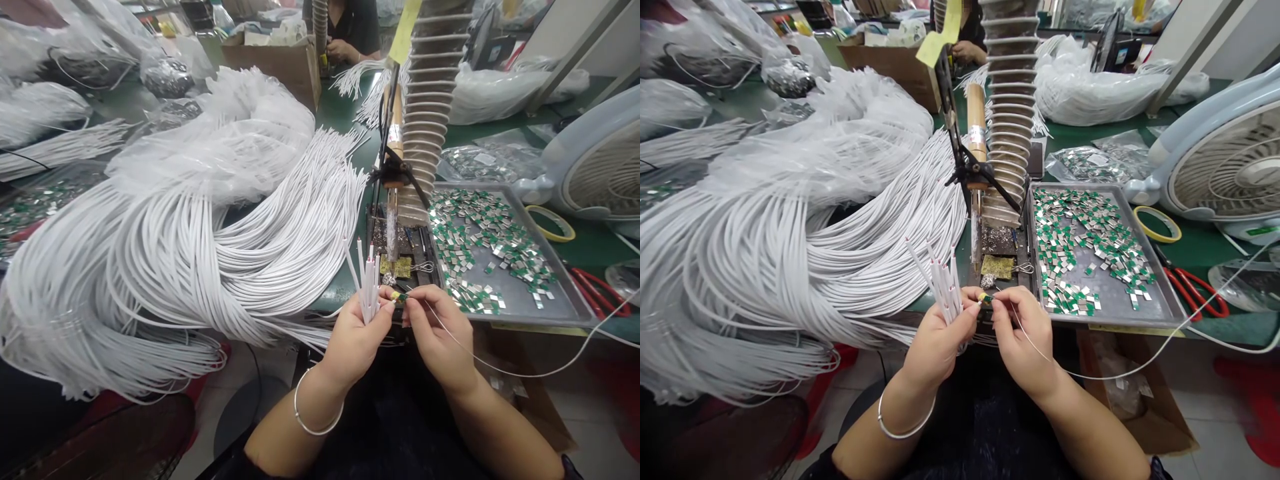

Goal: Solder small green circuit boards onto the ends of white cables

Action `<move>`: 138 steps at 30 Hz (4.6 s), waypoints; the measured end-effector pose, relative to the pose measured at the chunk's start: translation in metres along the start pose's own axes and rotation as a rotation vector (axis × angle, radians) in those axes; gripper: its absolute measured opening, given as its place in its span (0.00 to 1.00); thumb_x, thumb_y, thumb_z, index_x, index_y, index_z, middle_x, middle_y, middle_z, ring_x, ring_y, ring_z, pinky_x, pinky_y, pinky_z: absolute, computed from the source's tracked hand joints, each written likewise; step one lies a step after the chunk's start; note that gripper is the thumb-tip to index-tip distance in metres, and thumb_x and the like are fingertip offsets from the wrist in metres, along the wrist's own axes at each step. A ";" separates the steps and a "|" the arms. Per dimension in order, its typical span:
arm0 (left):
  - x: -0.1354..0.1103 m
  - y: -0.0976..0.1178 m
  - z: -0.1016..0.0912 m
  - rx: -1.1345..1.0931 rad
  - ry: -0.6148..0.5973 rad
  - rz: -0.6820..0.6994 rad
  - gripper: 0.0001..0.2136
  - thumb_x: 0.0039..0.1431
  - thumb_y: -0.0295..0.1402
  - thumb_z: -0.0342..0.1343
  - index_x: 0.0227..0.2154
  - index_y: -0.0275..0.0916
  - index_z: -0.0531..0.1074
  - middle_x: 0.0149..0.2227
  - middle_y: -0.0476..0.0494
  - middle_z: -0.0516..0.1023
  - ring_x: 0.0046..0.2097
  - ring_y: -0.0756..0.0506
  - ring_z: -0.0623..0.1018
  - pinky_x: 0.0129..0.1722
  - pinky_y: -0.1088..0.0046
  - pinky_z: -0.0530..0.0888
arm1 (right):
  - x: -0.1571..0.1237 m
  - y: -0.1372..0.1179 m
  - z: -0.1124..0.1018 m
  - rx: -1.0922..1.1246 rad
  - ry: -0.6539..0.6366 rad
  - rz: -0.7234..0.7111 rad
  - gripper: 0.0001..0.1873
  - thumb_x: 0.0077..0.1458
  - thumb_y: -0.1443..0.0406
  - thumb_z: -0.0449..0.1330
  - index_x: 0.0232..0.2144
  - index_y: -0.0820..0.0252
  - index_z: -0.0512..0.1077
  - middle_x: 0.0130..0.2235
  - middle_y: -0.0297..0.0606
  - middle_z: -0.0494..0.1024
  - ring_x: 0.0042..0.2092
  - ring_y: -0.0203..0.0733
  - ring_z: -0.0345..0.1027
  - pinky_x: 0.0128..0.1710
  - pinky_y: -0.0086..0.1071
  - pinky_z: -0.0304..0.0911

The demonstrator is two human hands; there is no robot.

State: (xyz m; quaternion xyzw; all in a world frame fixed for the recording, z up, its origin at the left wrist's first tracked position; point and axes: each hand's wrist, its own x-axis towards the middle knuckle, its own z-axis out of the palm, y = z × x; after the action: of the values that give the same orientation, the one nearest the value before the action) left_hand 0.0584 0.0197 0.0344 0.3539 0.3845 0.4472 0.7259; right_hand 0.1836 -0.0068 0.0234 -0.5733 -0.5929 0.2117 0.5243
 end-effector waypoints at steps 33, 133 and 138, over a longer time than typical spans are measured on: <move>0.006 0.010 0.009 0.105 0.160 -0.063 0.03 0.48 0.29 0.58 0.27 0.35 0.70 0.29 0.50 0.71 0.24 0.56 0.65 0.27 0.79 0.65 | -0.011 0.015 0.006 -0.037 0.169 -0.348 0.21 0.56 0.74 0.50 0.52 0.58 0.61 0.42 0.44 0.75 0.40 0.40 0.74 0.35 0.36 0.74; 0.011 0.019 -0.002 0.364 0.071 0.167 0.04 0.53 0.28 0.53 0.25 0.39 0.66 0.34 0.48 0.72 0.39 0.49 0.73 0.43 0.74 0.67 | 0.013 0.006 0.010 -0.062 0.119 -0.395 0.13 0.54 0.76 0.53 0.39 0.59 0.70 0.40 0.40 0.78 0.43 0.39 0.73 0.43 0.36 0.70; 0.014 0.021 0.001 0.404 0.085 0.196 0.03 0.54 0.28 0.53 0.26 0.39 0.67 0.33 0.49 0.72 0.38 0.50 0.73 0.41 0.75 0.68 | 0.016 0.005 0.012 -0.099 0.141 -0.416 0.13 0.54 0.75 0.53 0.39 0.58 0.70 0.39 0.40 0.78 0.42 0.41 0.73 0.43 0.38 0.70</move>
State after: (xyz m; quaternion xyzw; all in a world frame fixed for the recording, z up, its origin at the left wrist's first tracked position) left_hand 0.0551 0.0397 0.0494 0.5085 0.4605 0.4440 0.5764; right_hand 0.1789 0.0130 0.0213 -0.4771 -0.6699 0.0289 0.5682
